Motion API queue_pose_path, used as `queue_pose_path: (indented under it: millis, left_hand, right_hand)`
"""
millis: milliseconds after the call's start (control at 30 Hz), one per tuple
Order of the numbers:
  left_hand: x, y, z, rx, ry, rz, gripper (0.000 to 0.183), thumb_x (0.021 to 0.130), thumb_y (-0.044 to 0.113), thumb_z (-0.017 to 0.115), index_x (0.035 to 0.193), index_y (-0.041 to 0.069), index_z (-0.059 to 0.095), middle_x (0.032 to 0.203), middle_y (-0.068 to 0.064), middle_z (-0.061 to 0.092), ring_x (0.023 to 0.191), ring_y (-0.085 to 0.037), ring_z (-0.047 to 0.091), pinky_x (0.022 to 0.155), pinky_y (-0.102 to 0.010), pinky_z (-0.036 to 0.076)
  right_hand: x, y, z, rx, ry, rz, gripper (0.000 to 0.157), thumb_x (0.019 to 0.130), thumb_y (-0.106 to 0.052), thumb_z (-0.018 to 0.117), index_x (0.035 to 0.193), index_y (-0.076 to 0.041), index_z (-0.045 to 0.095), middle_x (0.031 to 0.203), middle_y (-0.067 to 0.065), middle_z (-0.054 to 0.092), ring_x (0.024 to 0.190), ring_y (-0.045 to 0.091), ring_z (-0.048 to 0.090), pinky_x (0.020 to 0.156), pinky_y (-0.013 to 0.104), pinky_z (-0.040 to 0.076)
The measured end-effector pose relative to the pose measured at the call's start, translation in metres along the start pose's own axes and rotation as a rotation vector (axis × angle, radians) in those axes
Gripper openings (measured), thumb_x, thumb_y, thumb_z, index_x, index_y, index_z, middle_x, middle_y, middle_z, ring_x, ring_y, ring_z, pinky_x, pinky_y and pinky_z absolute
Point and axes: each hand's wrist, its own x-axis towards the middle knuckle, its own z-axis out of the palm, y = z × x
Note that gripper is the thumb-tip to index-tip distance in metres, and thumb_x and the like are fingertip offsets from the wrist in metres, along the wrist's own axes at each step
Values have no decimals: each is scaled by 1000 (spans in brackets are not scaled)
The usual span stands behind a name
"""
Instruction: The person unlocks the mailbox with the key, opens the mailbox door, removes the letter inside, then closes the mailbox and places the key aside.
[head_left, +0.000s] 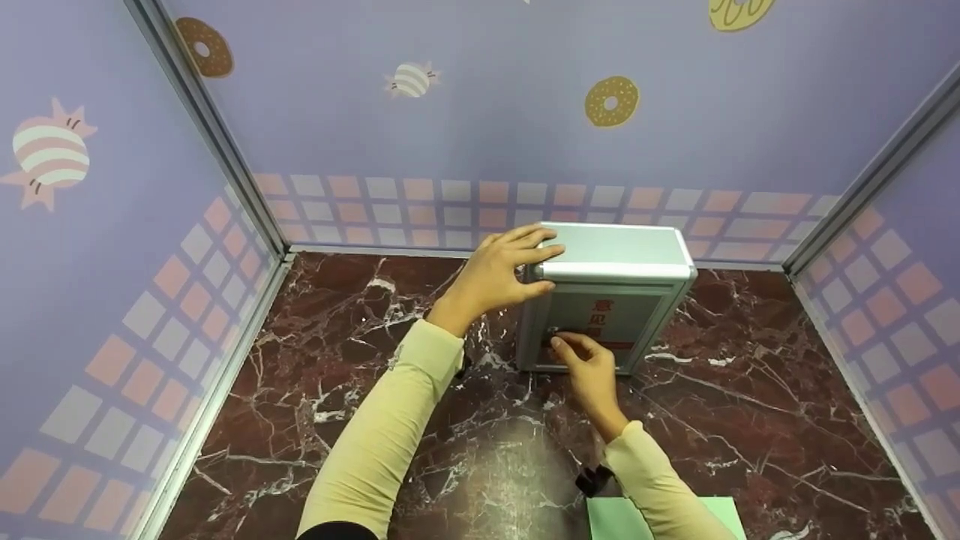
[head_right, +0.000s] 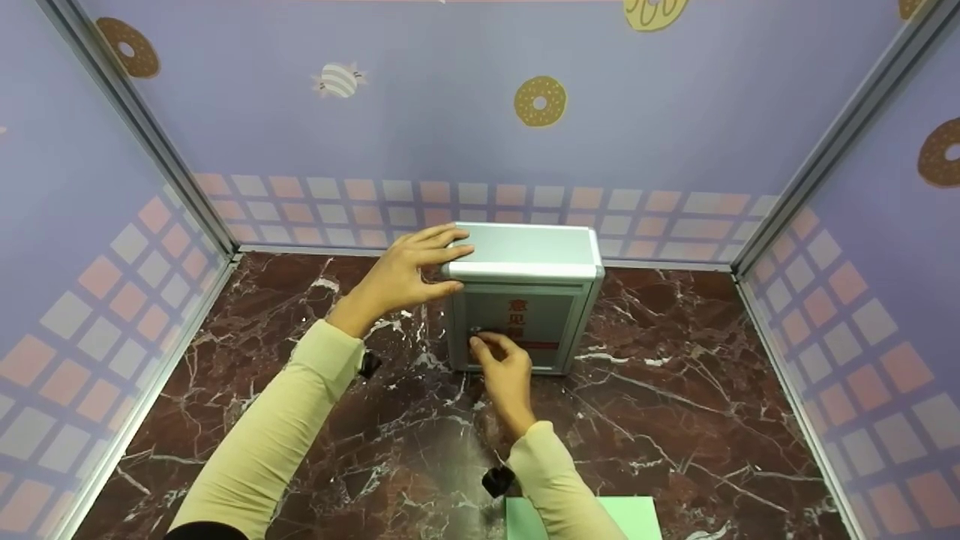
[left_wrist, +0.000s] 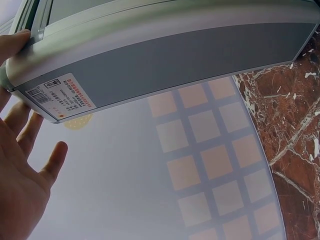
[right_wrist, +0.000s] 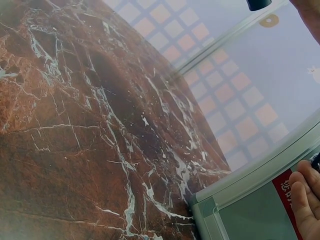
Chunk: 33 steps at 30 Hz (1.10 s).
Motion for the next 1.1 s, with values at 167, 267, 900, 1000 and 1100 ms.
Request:
queue_pose_path:
  millis: [167,267,900,1000,1100]
  left_hand:
    - [0,0,0,0,6,2,58,89,51,67,141,31,54,151,11,40,141,-5,24,112,-37,23]
    - [1,-1,0,0,9,8,57,89,51,67,141,31,54,151,11,40,141,-6,24,112,-37,23]
    - [0,0,0,-13,6,-2,57,89,49,67,141,31,54,151,12,39,141,-4,23,113,-36,20]
    - [0,0,0,-15,3,-3,57,90,50,67,141,31,54,152,12,39,142,-5,23,113,-36,19]
    - [0,0,0,-13,3,-1,57,90,50,66,141,31,54,152,12,39,142,-6,23,114,-38,20]
  right_hand:
    - [1,0,1,12,14,27,22,92,0,67,104,18,65,95,37,65,75,17,69,72,29,57]
    - [4,5,0,29,24,54,22,91,0,68,104,18,65,95,36,65,76,23,69,70,30,57]
    - [9,30,3,-40,141,24,21,80,-10,83,97,1,75,83,11,68,76,21,65,67,25,53]
    - [9,30,3,-44,150,22,20,80,-7,82,96,1,75,83,12,68,76,22,65,66,26,54]
    - [9,29,4,-59,157,27,20,80,-7,83,96,1,75,83,12,67,76,22,65,66,25,53]
